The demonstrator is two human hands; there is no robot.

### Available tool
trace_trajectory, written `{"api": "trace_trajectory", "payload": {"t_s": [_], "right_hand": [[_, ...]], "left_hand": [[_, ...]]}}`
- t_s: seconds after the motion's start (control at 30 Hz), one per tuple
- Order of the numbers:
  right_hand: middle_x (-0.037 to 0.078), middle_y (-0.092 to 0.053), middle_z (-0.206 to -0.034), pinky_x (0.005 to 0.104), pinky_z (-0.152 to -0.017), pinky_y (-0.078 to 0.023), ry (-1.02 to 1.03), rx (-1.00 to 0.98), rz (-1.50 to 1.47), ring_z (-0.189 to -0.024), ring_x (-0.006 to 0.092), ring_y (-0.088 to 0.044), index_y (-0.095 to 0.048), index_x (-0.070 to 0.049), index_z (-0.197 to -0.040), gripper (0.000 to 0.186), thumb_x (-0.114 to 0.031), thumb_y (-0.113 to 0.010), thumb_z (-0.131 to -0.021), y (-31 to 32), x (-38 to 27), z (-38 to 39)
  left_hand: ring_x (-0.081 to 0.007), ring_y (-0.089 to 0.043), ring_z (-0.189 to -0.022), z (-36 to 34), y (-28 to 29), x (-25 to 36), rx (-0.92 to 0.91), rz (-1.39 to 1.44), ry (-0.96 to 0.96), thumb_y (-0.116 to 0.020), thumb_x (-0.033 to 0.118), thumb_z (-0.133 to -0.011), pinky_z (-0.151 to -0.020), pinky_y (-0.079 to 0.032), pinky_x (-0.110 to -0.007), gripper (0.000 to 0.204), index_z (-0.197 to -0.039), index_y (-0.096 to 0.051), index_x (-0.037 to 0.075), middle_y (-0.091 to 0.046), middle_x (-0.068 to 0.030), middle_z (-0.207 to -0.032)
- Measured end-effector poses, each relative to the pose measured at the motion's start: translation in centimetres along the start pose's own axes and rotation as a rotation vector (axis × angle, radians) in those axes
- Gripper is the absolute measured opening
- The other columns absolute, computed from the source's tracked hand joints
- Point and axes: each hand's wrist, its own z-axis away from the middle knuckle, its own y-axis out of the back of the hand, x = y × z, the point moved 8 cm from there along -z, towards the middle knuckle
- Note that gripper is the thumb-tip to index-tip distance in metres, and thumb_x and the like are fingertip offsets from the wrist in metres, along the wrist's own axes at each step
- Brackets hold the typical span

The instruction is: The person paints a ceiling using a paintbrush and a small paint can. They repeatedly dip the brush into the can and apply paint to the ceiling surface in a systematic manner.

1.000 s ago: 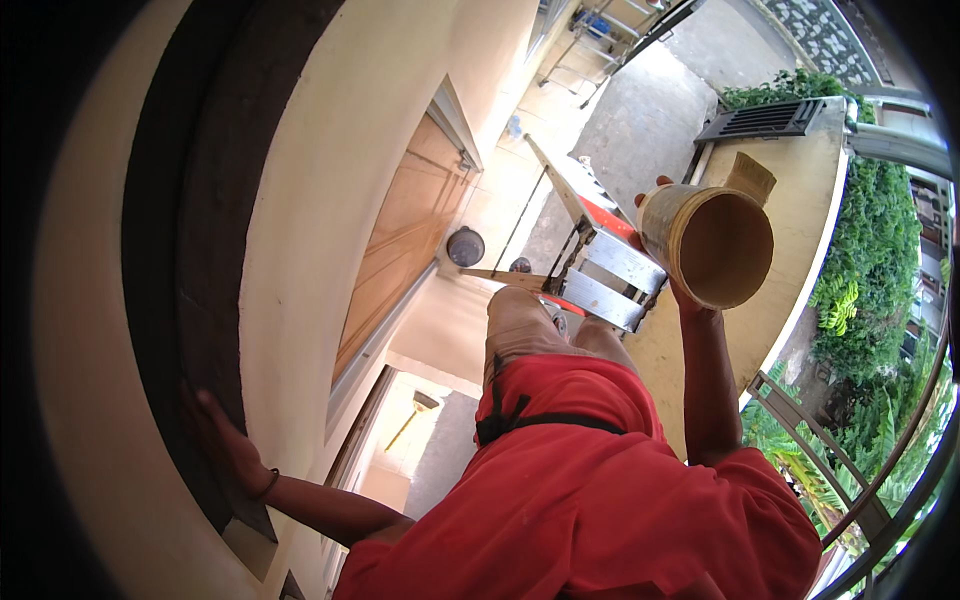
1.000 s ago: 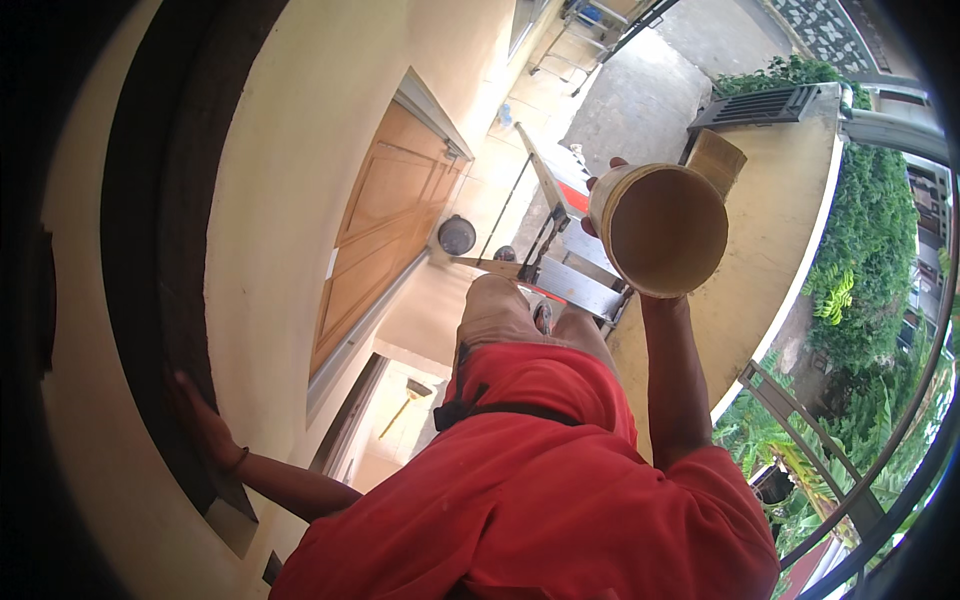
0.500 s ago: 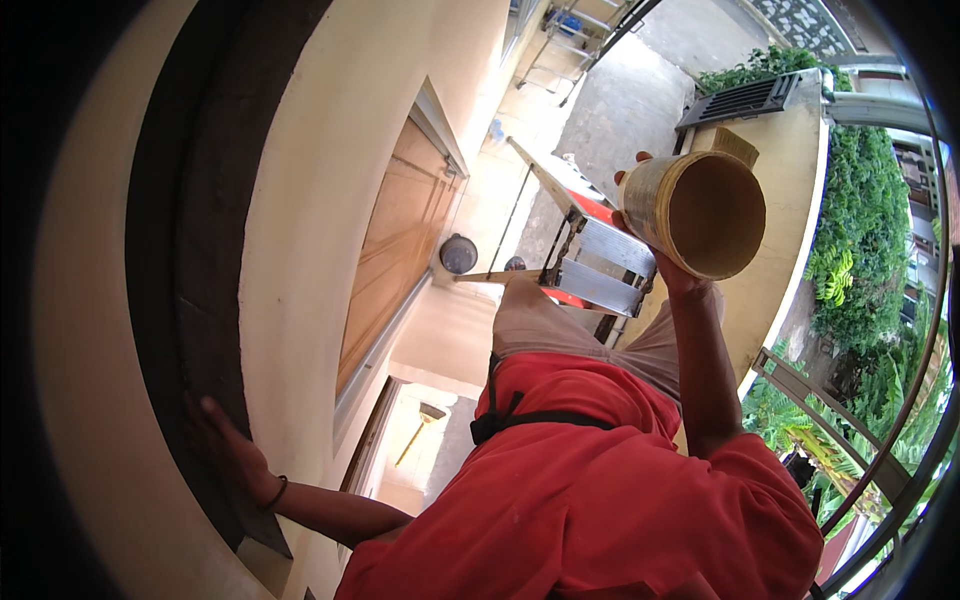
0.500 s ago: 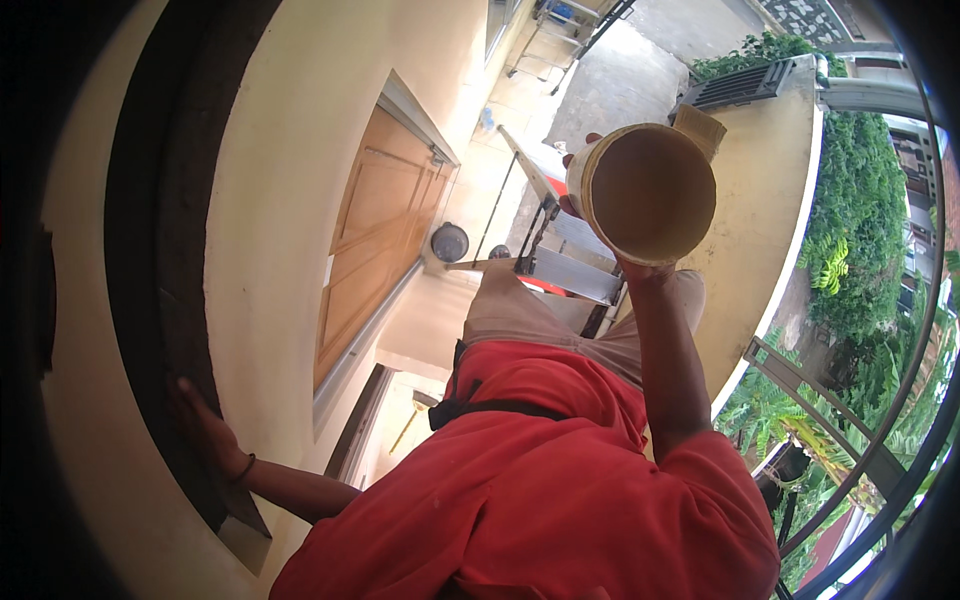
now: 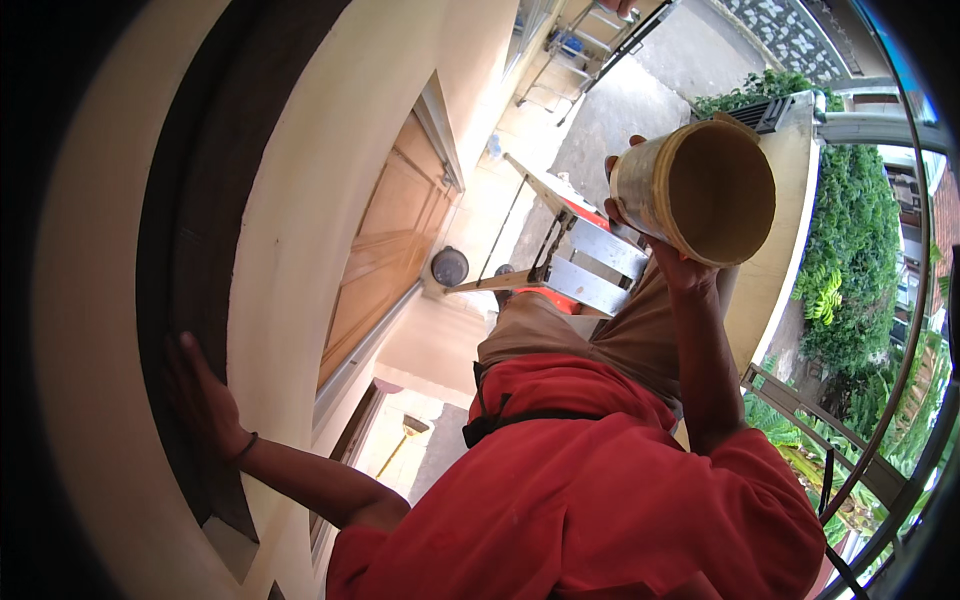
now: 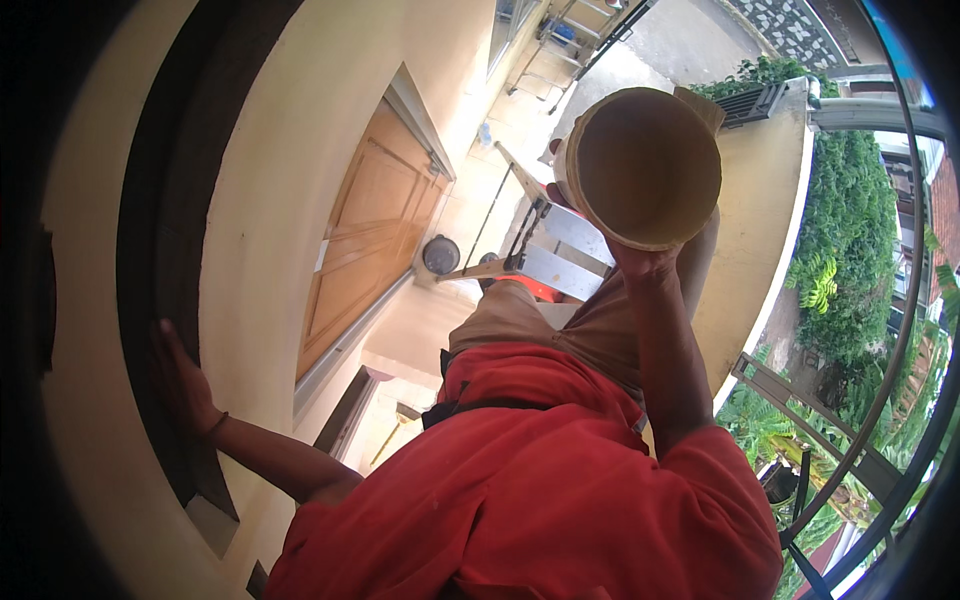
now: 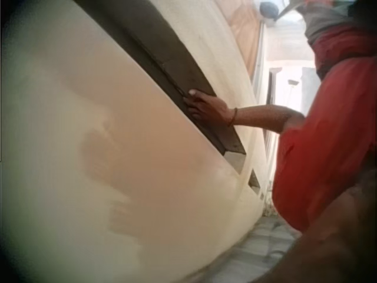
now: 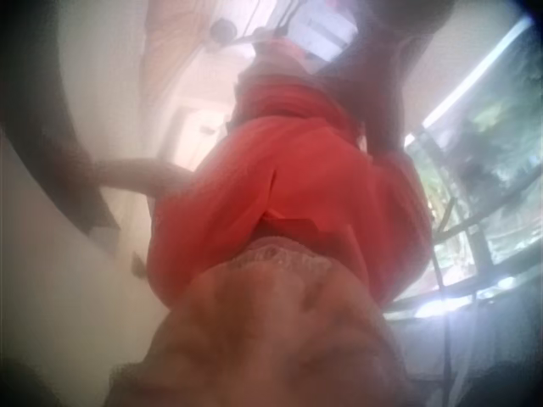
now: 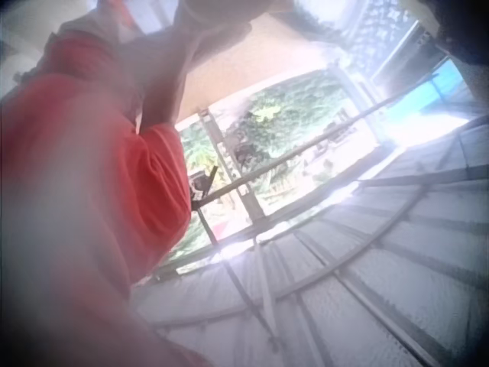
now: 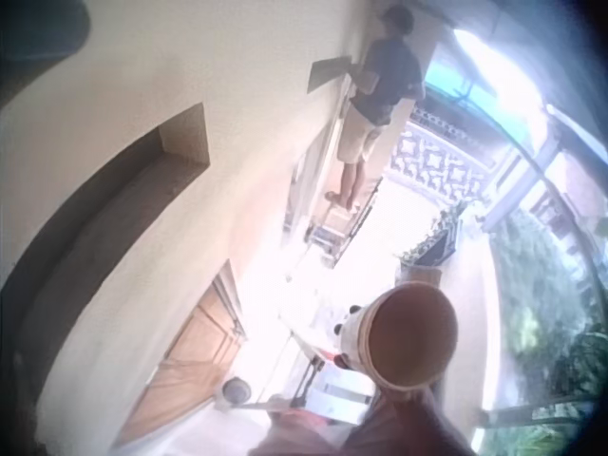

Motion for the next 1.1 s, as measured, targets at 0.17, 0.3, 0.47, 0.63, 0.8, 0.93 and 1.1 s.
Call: {"api": "trace_trajectory", "payload": {"t_s": [0.17, 0.3, 0.47, 0.63, 0.8, 0.93, 1.1], "right_hand": [[0.02, -0.055, -0.16, 0.0653, -0.124, -0.044, 0.093, 0.477, 0.011, -0.146, 0.0376, -0.056, -0.052, -0.006, -0.158, 0.066, -0.051, -0.062, -0.11, -0.5, 0.9, -1.2], [0.02, -0.059, -0.156, 0.062, -0.122, -0.047, 0.043, 0.368, 0.015, -0.142, 0.0362, -0.06, -0.055, -0.004, -0.155, 0.063, -0.05, -0.056, -0.113, -0.5, 1.7, -3.1], [0.021, -0.064, -0.149, 0.0581, -0.119, -0.051, -0.124, -0.021, -0.121, -0.137, 0.0358, -0.063, -0.058, -0.002, -0.152, 0.058, -0.046, -0.052, -0.114, 4.0, 2.1, -6.1], [0.021, -0.063, -0.15, 0.0607, -0.118, -0.05, -0.196, 0.023, -0.082, -0.139, 0.0376, -0.062, -0.057, -0.002, -0.153, 0.059, -0.047, -0.051, -0.114, 4.8, 2.5, -10.2], [0.022, -0.062, -0.151, 0.0634, -0.118, -0.049, -0.286, 0.086, -0.066, -0.14, 0.0395, -0.061, -0.056, -0.002, -0.153, 0.06, -0.047, -0.051, -0.114, 7.2, 3.0, -15.3], [0.023, -0.061, -0.152, 0.0655, -0.117, -0.048, -0.311, 0.119, -0.067, -0.141, 0.0409, -0.06, -0.056, -0.002, -0.154, 0.061, -0.048, -0.05, -0.114, 8.4, 2.0, -16.7], [0.024, -0.06, -0.153, 0.0681, -0.117, -0.047, -0.348, 0.11, -0.038, -0.142, 0.0427, -0.059, -0.055, -0.003, -0.155, 0.062, -0.048, -0.049, -0.114, 7.3, 2.5, -16.5]], "left_hand": [[-0.0454, -0.04, -0.158, 0.6, 1.1, 1.8, 0.007, -0.001, 0.062, -0.028, 0.076, -0.111, -0.134, -0.025, -0.054, 0.09, -0.167, -0.049, 0.009, -0.049, -0.021, -0.17], [-0.0455, -0.039, -0.159, 0.1, 0.5, 0.6, 0.027, -0.047, 0.039, -0.028, 0.076, -0.111, -0.134, -0.024, -0.055, 0.089, -0.168, -0.047, 0.01, -0.046, -0.0219, -0.171], [-0.0458, -0.038, -0.159, -0.4, -1.0, -1.5, 0.069, -0.092, -0.104, -0.028, 0.074, -0.113, -0.135, -0.023, -0.056, 0.088, -0.168, -0.046, 0.009, -0.045, -0.0239, -0.171], [-0.0442, -0.039, -0.16, -0.4, -0.2, -0.1, 0.013, 0.135, -0.064, -0.034, 0.068, -0.115, -0.134, -0.026, -0.053, 0.082, -0.167, -0.047, 0.006, -0.046, -0.0252, -0.171], [-0.0423, -0.042, -0.158, 0.8, 0.4, -1.0, 0.046, 0.161, 0.005, -0.038, 0.065, -0.116, -0.13, -0.032, -0.051, 0.078, -0.165, -0.05, 0.005, -0.047, -0.0241, -0.17], [-0.0411, -0.043, -0.158, 0.3, 0.6, -1.2, 0.042, 0.198, -0.01, -0.04, 0.064, -0.116, -0.129, -0.035, -0.051, 0.077, -0.164, -0.051, 0.005, -0.048, -0.0246, -0.169], [-0.0402, -0.044, -0.157, 0.6, -0.5, -5.7, 0.055, 0.149, 0.113, -0.041, 0.064, -0.116, -0.13, -0.033, -0.05, 0.078, -0.164, -0.051, 0.003, -0.05, -0.0256, -0.167]]}}
